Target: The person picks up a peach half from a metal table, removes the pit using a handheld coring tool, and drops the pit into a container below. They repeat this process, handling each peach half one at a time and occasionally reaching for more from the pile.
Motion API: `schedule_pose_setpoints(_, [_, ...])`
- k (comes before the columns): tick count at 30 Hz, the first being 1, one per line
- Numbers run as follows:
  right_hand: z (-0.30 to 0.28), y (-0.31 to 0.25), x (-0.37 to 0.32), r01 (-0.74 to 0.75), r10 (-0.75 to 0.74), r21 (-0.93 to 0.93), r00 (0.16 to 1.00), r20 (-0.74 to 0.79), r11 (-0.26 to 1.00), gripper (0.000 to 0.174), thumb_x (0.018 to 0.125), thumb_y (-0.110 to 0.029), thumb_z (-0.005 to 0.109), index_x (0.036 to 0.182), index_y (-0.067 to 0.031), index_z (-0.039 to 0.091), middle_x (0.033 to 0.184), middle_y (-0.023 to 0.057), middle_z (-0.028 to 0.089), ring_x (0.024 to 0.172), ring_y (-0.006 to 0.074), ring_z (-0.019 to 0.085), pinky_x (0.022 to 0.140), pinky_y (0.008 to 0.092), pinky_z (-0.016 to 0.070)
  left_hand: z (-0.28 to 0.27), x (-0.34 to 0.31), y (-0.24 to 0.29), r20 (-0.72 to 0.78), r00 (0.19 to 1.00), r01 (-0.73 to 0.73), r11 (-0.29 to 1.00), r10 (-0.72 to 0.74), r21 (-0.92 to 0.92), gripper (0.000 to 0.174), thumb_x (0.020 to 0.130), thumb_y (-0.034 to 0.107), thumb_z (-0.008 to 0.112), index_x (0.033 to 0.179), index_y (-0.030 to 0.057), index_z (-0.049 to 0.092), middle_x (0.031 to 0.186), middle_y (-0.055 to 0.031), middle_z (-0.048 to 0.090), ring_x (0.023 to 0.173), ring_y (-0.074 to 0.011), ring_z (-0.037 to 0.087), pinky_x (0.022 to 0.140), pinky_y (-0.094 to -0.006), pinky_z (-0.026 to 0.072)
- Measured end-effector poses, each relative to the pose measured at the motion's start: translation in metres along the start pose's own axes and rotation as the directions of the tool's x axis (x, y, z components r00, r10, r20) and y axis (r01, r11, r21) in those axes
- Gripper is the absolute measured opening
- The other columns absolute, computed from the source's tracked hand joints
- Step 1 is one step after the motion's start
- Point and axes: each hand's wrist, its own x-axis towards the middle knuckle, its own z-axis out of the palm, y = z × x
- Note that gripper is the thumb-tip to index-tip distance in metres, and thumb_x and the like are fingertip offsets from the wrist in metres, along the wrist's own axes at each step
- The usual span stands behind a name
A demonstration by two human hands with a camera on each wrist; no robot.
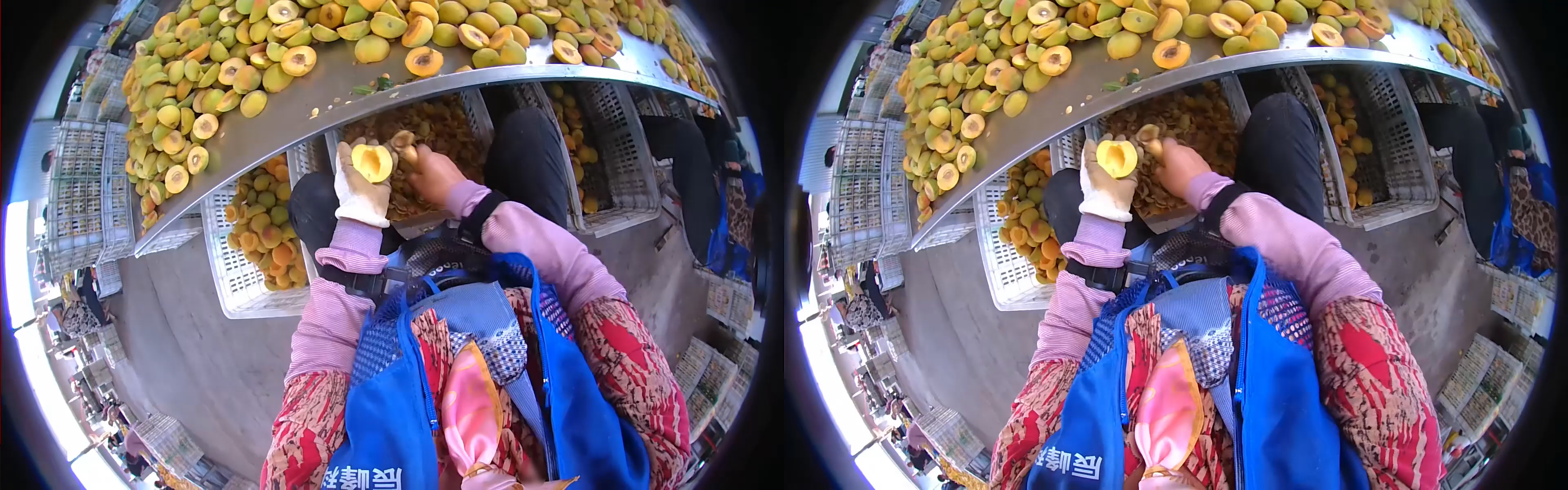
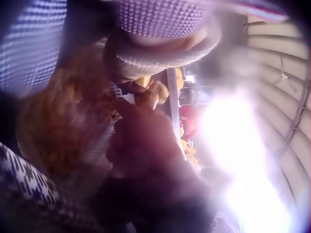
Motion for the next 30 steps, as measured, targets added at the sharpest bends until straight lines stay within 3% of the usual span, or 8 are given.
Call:
schedule_pose_setpoints(6, [-0.002,0.019,-0.004,-0.041,0.014,0.14,0.981,0.192,0.989,0.043,0.078,-0.028,0.059,0.104,0.0042,0.045,0.088,0.0274,0.059,0.086,0.0408,0.058,0.074,0.0431,0.0462,-0.003,-0.036,0.091,0.013,0.878,-0.474,0.867,0.478,0.152,0.028,0.087,0.028,0.053,0.101,0.0047,0.055,0.095,-0.0107,0.06,0.091,-0.0262,0.058,0.082,-0.0412,0.0469])
schedule_pose_setpoints(8, [-0.002,0.013,-0.007,-0.018,0.048,-0.111,0.959,0.279,0.994,0.04,0.08,-0.024,0.055,0.106,0.003,0.04,0.085,0.0268,0.059,0.081,0.0409,0.059,0.072,0.0454,0.0461,-0.022,-0.025,0.13,0.255,0.544,-0.601,0.159,0.799,0.783,0.029,0.083,0.025,0.059,0.1,0.0005,0.057,0.092,-0.0121,0.059,0.085,-0.0229,0.059,0.074,-0.0341,0.0478])
schedule_pose_setpoints(9, [0.007,0.02,-0.005,0.009,-0.005,-0.016,0.969,0.248,1.0,0.036,0.08,-0.022,0.054,0.102,0.0023,0.041,0.086,0.0262,0.06,0.081,0.0404,0.059,0.071,0.046,0.0459,-0.015,-0.026,0.145,0.454,0.279,0.024,-0.479,0.846,0.878,0.033,0.08,0.023,0.062,0.105,0.0023,0.057,0.094,-0.0156,0.06,0.087,-0.0281,0.058,0.079,-0.039,0.0465])
schedule_pose_setpoints(13, [-0.01,-0.005,-0.002,-0.052,0.061,-0.042,0.966,0.253,0.998,0.034,0.08,-0.021,0.054,0.101,0.0017,0.04,0.085,0.0254,0.06,0.083,0.0401,0.058,0.074,0.0443,0.0457,0.03,0.011,0.135,0.629,0.484,-0.469,-0.426,0.609,0.774,0.033,0.076,0.026,0.064,0.102,0.0055,0.06,0.102,-0.0171,0.06,0.095,-0.0307,0.057,0.085,-0.0368,0.0442])
schedule_pose_setpoints(19, [-0.019,0.0,0.006,-0.081,0.056,0.134,0.982,0.18,0.988,0.035,0.08,-0.023,0.054,0.101,0.0015,0.041,0.087,0.0252,0.059,0.086,0.0398,0.057,0.075,0.0453,0.0445,0.157,0.075,0.006,0.544,0.839,-0.379,-0.682,0.033,0.626,0.051,0.075,0.041,0.062,0.111,0.007,0.056,0.099,-0.0188,0.061,0.096,-0.0318,0.058,0.084,-0.0379,0.0449])
schedule_pose_setpoints(25, [-0.024,0.008,0.007,-0.034,0.018,0.246,0.997,0.068,0.969,0.031,0.08,-0.023,0.053,0.098,0.0006,0.043,0.085,0.0248,0.059,0.084,0.0405,0.057,0.075,0.0461,0.0442,0.164,0.088,-0.013,0.671,0.726,-0.56,-0.439,0.148,0.703,0.039,0.066,0.024,0.071,0.097,0.0043,0.056,0.092,-0.0153,0.062,0.087,-0.0274,0.061,0.078,-0.0341,0.0471])
schedule_pose_setpoints(27, [-0.037,-0.003,-0.001,-0.04,0.031,0.143,0.998,0.063,0.989,0.027,0.08,-0.022,0.053,0.095,-0.0009,0.044,0.084,0.0238,0.06,0.083,0.0398,0.057,0.074,0.0458,0.0445,0.151,0.071,0.008,0.675,0.707,-0.706,0.238,0.21,0.666,0.029,0.071,0.008,0.064,0.097,0.0023,0.053,0.088,-0.0093,0.058,0.082,-0.0186,0.059,0.073,-0.0284,0.0491])
schedule_pose_setpoints(30, [-0.035,-0.006,-0.005,-0.011,0.01,0.016,0.998,0.059,1.0,0.022,0.079,-0.018,0.053,0.093,-0.0031,0.044,0.079,0.0205,0.061,0.079,0.0374,0.059,0.071,0.0454,0.0456,0.113,0.008,0.054,0.558,0.829,-0.32,0.831,0.014,0.454,0.032,0.074,0.002,0.054,0.105,0.0009,0.048,0.099,-0.016,0.055,0.086,-0.0282,0.059,0.069,-0.0392,0.0537])
